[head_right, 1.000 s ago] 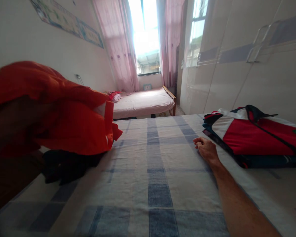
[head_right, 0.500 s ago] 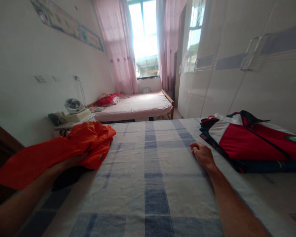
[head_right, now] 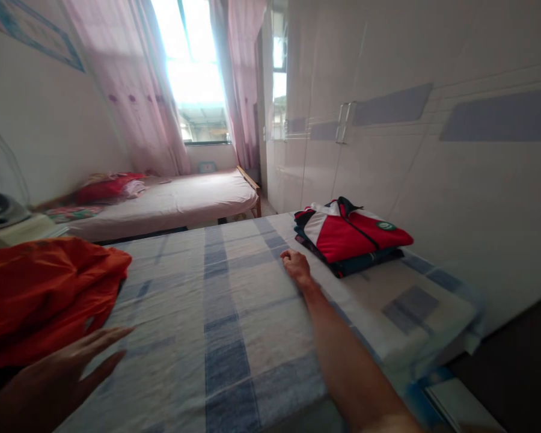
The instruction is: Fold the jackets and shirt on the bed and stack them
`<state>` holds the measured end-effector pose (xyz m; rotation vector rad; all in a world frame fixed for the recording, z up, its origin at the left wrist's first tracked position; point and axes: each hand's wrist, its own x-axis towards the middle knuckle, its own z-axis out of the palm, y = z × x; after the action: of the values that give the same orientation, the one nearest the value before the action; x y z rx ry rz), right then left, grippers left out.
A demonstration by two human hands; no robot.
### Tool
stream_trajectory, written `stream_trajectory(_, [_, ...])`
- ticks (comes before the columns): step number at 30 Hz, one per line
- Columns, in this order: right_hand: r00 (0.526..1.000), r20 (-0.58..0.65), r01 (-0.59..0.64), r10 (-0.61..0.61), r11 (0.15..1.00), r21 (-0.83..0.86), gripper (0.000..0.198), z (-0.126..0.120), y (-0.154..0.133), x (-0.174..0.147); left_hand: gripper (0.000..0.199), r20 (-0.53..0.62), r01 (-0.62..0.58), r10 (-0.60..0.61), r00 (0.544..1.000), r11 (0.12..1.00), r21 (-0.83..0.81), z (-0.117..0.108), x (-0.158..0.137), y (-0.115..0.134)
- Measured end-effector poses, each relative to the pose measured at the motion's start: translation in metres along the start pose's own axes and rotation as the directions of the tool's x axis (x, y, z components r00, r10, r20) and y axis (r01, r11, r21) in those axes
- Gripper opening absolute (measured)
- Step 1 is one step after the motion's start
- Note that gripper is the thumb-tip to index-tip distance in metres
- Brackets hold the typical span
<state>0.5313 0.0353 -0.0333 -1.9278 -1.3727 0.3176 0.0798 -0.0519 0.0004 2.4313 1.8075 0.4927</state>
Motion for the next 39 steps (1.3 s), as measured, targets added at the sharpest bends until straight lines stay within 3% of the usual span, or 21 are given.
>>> stream_trajectory(3, [0.997, -0.074, 0.012, -0.011, 1.0, 0.015, 0.022, -0.021, -0.007, 0.007, 0.041, 0.078, -0.089, 0.09, 0.993, 0.996, -0.017, 0.012, 0.031, 0.029])
stream_trajectory(7, [0.949, -0.313, 0.01, -0.024, 0.999, -0.045, 0.03, -0.08, -0.001, 0.021, 0.037, 0.025, -0.126, 0.129, 0.991, 0.989, -0.077, 0.035, 0.053, 0.045])
stream_trajectory(10, [0.856, -0.512, -0.191, 0.064, 0.961, -0.2, 0.036, -0.122, 0.028, 0.028, 0.036, -0.039, -0.123, 0.119, 0.992, 0.98, -0.157, 0.055, 0.056, 0.037])
stream_trajectory(12, [0.812, -0.568, -0.37, 0.133, 0.87, -0.325, 0.038, -0.137, 0.052, 0.032, 0.034, -0.057, -0.131, 0.122, 0.991, 0.968, -0.216, 0.063, 0.055, 0.029])
stream_trajectory(15, [0.83, -0.525, -0.467, 0.19, 0.751, -0.466, 0.04, -0.145, 0.079, 0.04, 0.033, -0.034, -0.131, 0.127, 0.991, 0.957, -0.26, 0.068, 0.055, 0.023])
stream_trajectory(19, [0.869, -0.444, -0.451, 0.217, 0.714, -0.535, 0.036, -0.145, 0.087, 0.05, 0.033, -0.009, -0.105, 0.106, 0.994, 0.961, -0.256, 0.067, 0.055, 0.023])
stream_trajectory(29, [0.945, -0.29, -0.305, 0.151, 0.725, -0.617, 0.037, -0.16, 0.086, 0.059, 0.033, 0.023, -0.077, 0.086, 0.996, 0.958, -0.275, 0.065, 0.053, 0.025])
stream_trajectory(34, [0.955, -0.274, -0.267, 0.116, 0.738, -0.62, 0.035, -0.156, 0.088, 0.056, 0.034, 0.048, -0.062, 0.08, 0.996, 0.952, -0.3, 0.058, 0.053, 0.029])
stream_trajectory(39, [0.952, -0.305, -0.146, -0.014, 0.857, -0.494, 0.03, -0.158, 0.085, 0.045, 0.035, 0.05, -0.047, 0.065, 0.997, 0.95, -0.308, 0.057, 0.052, 0.031])
